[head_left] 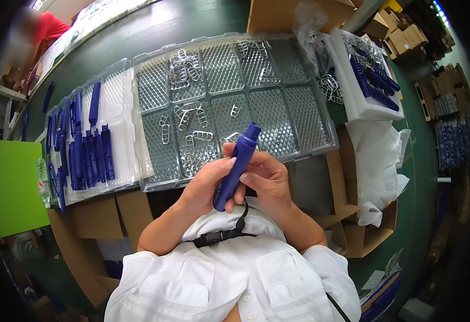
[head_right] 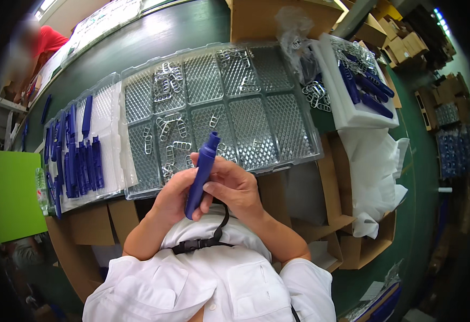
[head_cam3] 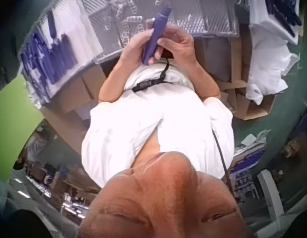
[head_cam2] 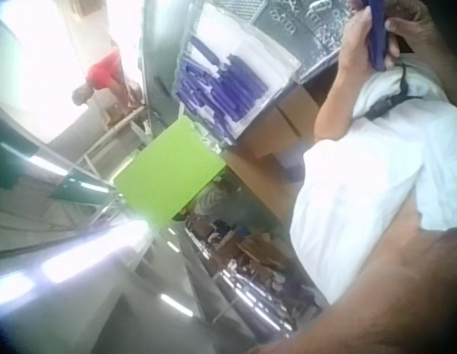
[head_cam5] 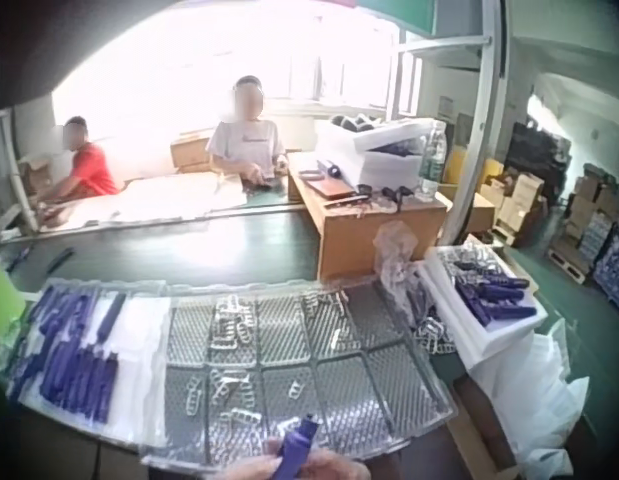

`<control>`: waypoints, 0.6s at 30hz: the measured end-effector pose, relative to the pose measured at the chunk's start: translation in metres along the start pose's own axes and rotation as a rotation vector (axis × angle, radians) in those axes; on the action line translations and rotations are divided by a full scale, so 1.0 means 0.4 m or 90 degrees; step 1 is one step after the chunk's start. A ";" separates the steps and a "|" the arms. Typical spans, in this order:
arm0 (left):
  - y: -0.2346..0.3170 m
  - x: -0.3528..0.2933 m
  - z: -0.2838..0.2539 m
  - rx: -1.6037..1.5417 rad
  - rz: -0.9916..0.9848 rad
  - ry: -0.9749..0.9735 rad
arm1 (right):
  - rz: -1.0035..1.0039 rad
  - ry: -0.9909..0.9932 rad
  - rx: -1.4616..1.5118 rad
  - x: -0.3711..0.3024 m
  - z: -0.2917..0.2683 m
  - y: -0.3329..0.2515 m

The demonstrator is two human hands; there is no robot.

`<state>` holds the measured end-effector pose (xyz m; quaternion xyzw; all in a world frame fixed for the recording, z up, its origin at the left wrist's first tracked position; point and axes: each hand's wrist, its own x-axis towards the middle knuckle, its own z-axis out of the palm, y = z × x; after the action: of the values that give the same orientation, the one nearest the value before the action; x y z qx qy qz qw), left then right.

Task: The recorder is assembling electronic components by inserting small internal parts into a blue plastic casing.

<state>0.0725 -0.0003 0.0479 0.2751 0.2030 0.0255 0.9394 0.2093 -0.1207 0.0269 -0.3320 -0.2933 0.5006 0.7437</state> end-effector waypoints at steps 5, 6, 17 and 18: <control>-0.015 0.029 -0.019 0.088 -0.072 -0.033 | 0.104 -0.055 -0.088 0.013 -0.068 -0.056; -0.008 0.031 -0.020 0.127 -0.078 -0.024 | 0.161 -0.010 -0.056 0.013 -0.067 -0.073; 0.036 0.033 -0.031 0.179 0.220 0.163 | 0.007 0.185 -0.503 0.136 -0.190 -0.219; 0.037 0.028 -0.038 0.153 0.247 0.164 | -0.110 0.259 -0.598 0.181 -0.235 -0.263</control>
<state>0.0778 0.0217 0.0401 0.4130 0.2658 0.2153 0.8440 0.3630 -0.1009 0.0604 -0.6955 -0.3623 0.1771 0.5947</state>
